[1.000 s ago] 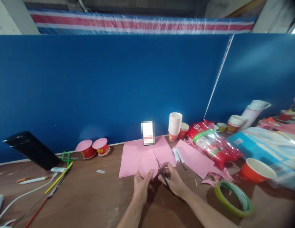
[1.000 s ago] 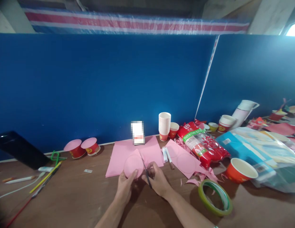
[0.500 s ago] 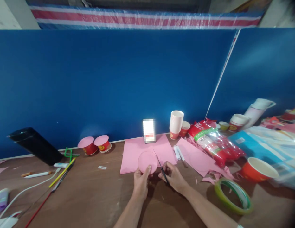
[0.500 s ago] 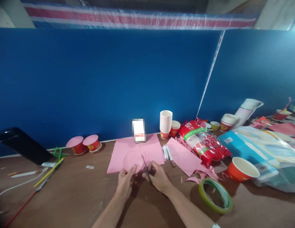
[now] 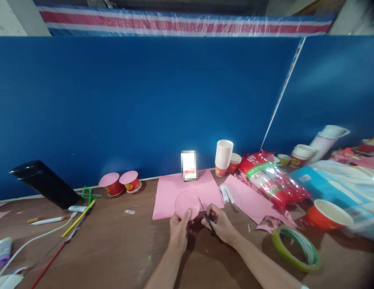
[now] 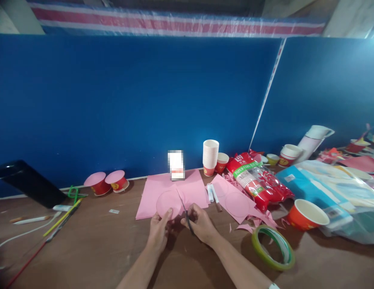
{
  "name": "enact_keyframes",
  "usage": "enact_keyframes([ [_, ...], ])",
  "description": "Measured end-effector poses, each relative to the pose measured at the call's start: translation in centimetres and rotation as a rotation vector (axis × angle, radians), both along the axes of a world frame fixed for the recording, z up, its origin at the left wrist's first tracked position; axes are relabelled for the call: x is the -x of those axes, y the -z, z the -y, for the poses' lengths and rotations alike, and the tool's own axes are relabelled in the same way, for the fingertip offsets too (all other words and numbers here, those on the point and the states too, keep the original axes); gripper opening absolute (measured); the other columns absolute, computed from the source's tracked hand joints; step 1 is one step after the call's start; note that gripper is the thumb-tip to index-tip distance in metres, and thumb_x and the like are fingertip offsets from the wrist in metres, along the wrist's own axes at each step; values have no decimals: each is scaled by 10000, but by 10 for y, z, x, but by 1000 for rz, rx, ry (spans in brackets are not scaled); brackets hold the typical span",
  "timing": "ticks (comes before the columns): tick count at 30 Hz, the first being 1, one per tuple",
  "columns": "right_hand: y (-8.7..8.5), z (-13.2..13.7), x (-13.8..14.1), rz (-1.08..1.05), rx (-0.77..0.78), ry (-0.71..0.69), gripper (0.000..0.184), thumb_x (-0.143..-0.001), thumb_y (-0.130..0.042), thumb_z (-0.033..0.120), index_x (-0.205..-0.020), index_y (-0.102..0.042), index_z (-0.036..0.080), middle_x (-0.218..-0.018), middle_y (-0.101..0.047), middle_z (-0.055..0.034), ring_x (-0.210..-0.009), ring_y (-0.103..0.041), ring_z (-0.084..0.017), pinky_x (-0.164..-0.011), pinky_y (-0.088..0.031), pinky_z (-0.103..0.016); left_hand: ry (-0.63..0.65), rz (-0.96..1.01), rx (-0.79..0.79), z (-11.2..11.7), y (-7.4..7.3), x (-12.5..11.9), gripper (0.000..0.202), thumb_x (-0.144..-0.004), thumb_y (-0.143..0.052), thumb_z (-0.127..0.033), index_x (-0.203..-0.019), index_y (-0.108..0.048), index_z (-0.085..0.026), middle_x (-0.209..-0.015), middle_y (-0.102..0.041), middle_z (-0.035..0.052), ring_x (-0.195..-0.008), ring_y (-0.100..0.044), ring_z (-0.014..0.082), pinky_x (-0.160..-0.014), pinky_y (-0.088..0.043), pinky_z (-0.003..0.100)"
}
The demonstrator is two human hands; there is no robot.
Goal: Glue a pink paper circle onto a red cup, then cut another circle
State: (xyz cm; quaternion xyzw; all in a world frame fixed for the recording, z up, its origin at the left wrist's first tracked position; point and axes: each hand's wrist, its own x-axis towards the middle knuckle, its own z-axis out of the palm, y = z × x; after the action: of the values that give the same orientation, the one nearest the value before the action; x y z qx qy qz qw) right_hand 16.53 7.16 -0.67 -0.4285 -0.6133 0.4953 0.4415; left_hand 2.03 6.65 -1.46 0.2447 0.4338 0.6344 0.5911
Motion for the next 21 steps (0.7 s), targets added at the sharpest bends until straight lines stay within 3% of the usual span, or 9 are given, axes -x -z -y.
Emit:
enact_keyframes([
  [4,2,-1,0,18,-11,16,251,-659,-636,175,-683,-386,190,-550,-375,79,-495,-321,-62,-443,-266,-170,-19,21,0,-1,0,0,339,-548,-713,-333,-752,-577,-99,-511,-562,-6,-397,-469,65,-372,-342,165],
  [11,4,-1,1,27,-6,31,238,-667,-621,183,-688,-384,195,-551,-393,77,-489,-341,-64,-443,-284,-169,-66,87,18,-3,-2,1,343,-546,-727,-265,-822,-601,-104,-677,-633,34,-505,-549,89,-457,-424,183],
  [21,1,-1,0,38,-10,28,205,-701,-592,258,-695,-398,191,-540,-412,69,-466,-371,-66,-431,-292,-175,-39,68,13,-2,0,1,309,-570,-714,-270,-809,-594,-114,-635,-629,16,-450,-522,66,-440,-402,172],
])
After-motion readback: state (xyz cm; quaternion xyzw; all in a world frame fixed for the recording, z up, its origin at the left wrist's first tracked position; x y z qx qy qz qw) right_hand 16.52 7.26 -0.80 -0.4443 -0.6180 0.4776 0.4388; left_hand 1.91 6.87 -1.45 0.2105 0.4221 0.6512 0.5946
